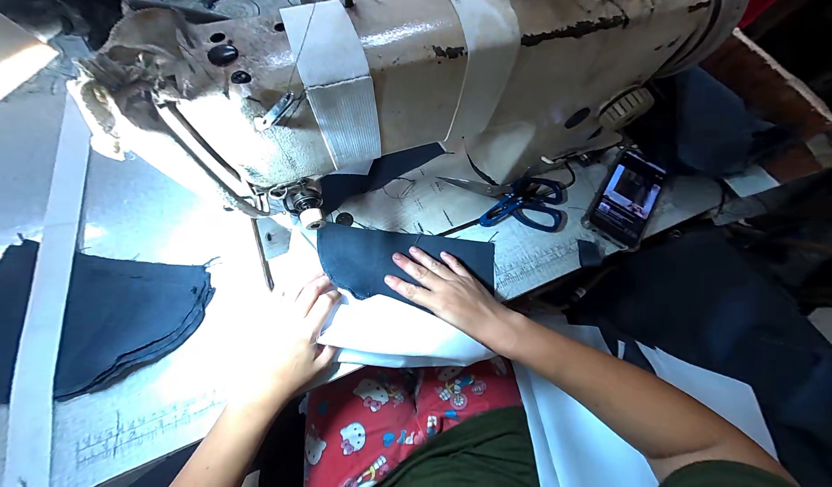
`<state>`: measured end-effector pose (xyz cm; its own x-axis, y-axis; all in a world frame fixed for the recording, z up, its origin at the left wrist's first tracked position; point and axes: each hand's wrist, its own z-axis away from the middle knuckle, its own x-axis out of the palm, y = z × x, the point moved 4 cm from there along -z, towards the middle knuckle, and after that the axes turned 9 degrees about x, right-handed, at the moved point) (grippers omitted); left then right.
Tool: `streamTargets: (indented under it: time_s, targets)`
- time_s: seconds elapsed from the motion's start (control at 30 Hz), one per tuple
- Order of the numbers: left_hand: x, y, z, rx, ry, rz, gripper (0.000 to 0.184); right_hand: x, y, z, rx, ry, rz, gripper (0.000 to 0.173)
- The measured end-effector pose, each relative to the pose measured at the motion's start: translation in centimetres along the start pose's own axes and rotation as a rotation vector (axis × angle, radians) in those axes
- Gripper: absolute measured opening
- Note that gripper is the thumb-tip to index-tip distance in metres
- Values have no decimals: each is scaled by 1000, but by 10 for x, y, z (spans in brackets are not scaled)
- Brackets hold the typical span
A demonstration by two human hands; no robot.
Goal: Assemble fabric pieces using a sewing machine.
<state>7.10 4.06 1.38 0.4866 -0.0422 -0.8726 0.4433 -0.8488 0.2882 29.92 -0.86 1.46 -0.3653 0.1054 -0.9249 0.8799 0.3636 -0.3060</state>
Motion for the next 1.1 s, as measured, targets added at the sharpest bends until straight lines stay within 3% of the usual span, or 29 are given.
streamTargets:
  time_s: [0.37,0.47,0.67,0.8,0.9,0.97,1.1]
  targets:
    - [-2,1,0,5,1,-22,45,1,1,1,-9,14,28,49]
    - [-1,0,0,8,12,-18,46,1,1,0,-23,-4,43,42]
    - [-22,0,-5,81,103,60,24,-5,1,0,20,-173,-26,44]
    - [-52,1,-19,200,131,52,40,3,5,6,-88,14,150,57]
    - [-43,-9,-30,194,-22,-63,43,-5,6,7,-68,-161,144,71]
    - [-32,-20,-32,139,-104,-77,49,-14,3,4,-51,-196,106,70]
    - [-14,-32,-24,102,-47,-137,66,-26,1,2,-52,-196,-15,62]
